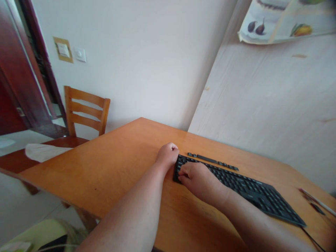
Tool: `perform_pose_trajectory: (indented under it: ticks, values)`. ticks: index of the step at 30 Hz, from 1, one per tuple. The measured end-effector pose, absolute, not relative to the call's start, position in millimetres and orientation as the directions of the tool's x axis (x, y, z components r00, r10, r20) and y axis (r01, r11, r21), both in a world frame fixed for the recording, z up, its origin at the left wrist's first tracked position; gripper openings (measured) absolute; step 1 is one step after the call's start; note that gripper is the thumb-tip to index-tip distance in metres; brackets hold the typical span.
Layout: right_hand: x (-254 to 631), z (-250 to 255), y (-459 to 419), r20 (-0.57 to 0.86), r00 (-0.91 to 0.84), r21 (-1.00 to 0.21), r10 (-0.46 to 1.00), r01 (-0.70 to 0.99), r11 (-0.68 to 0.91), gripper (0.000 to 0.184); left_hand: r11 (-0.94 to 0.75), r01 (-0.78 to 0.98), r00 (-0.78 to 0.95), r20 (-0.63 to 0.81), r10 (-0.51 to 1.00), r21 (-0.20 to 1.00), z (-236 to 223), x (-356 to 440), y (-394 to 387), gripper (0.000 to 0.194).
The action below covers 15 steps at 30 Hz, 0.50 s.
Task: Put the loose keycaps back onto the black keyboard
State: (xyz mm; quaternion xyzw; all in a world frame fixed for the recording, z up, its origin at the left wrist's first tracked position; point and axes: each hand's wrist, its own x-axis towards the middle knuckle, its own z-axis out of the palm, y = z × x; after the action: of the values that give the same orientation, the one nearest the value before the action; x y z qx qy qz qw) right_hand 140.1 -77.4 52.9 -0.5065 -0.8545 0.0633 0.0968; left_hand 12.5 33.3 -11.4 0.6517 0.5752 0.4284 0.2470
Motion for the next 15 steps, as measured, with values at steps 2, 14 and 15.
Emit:
perform_pose_trajectory:
  ticks: [2, 14, 15]
  values:
    - [140.4, 52.1, -77.0, 0.097, -0.463, -0.21, 0.881, 0.856, 0.473, 0.018, -0.217, 0.539, -0.028, 0.274, 0.961, 0.814, -11.2, 12.4, 33.2, 0.016]
    - [144.8, 41.6, -76.6, 0.117, -0.454, -0.212, 0.883, 0.857, 0.469, 0.02, -0.224, 0.537, -0.029, 0.283, 0.959, 0.814, -15.3, 11.4, 36.6, 0.016]
    - [145.8, 44.3, -76.8, 0.122, -0.463, -0.213, 0.878, 0.852, 0.479, 0.021, -0.225, 0.536, -0.029, 0.284, 0.958, 0.814, -15.5, 11.5, 36.8, 0.016]
